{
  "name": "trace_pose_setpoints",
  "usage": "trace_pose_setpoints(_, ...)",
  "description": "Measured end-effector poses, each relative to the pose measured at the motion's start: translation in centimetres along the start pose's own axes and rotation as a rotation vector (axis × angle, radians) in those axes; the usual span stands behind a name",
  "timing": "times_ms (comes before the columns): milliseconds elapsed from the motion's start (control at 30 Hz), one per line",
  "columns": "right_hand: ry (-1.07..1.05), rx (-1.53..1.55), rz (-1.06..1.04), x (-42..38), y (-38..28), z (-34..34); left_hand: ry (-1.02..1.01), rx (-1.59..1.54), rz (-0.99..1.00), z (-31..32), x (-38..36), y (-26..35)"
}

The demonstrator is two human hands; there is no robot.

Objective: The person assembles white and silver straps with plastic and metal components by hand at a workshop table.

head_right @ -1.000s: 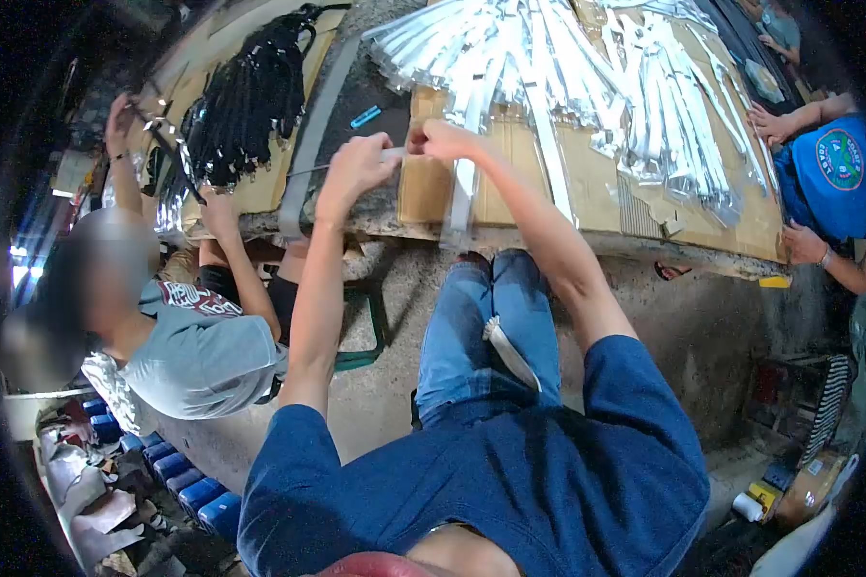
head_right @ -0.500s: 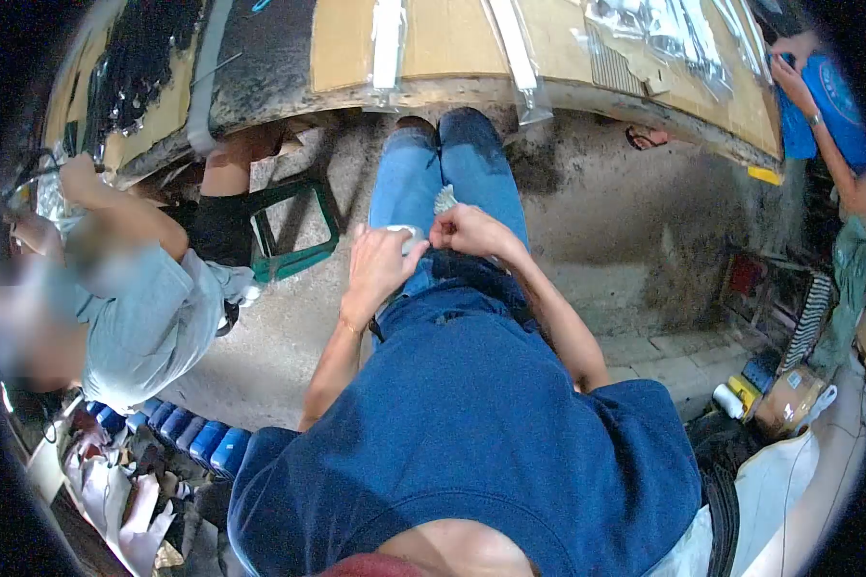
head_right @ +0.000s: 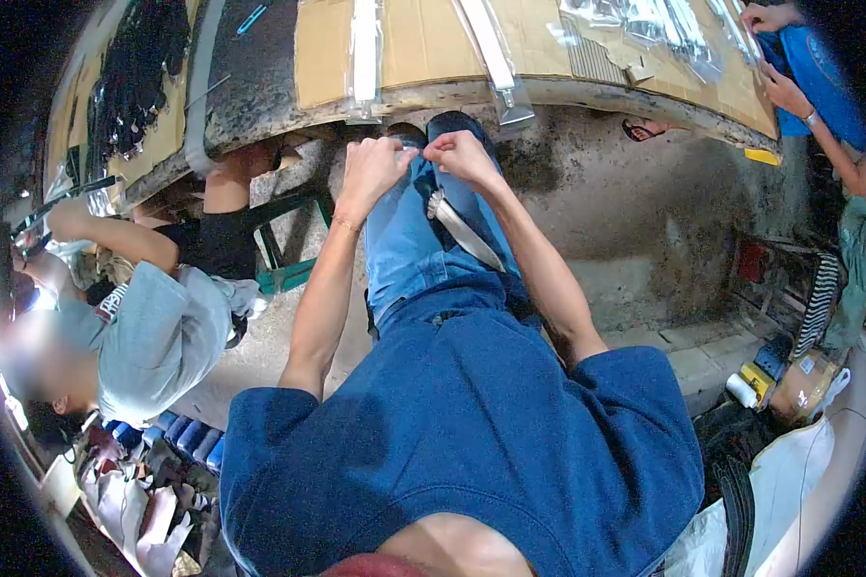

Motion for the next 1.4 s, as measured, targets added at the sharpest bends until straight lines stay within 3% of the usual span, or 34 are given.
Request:
trace_pose_setpoints(200,0.062,0.213,0.115,1.3,3.4,0.5,0.005,-0.006,-0.006,1.8,0.8,-0.6)
trace_pose_setpoints(567,0.141,0.175,0.107,1.9,3.4,0.5,-0.033,-0.068,-0.052,2.8,1.4,-1.5)
trace_pose_setpoints(767,0.151,0.080,0.142,1.8,3.5,0.4,-0.022,0.075,0.046,3.2,1.4,-0.2)
trace_pose_setpoints(833,0.159,0.108,0.134,1.6,3.7,0.5,-0.042,-0.096,0.027,2.9,1.1,0.0)
trace_pose_setpoints(1200,0.153,0.016,0.137,1.6,3.0,1.0,-0.101,-0.037,0.107,3.3,1.9,0.0)
trace_pose_setpoints(1400,0.176,-0.091,0.081,2.0,1.8,0.8,-0.050,-0.065,0.013,3.4,1.1,-0.8)
Point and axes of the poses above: each hand's wrist, its own x-axis towards the middle knuckle, its own z-axis out of the palm, y = z × x, the point moved 10 cm from there along x, towards the middle knuckle, and after that the axes turned 6 degrees about y, right-handed, at the moved point
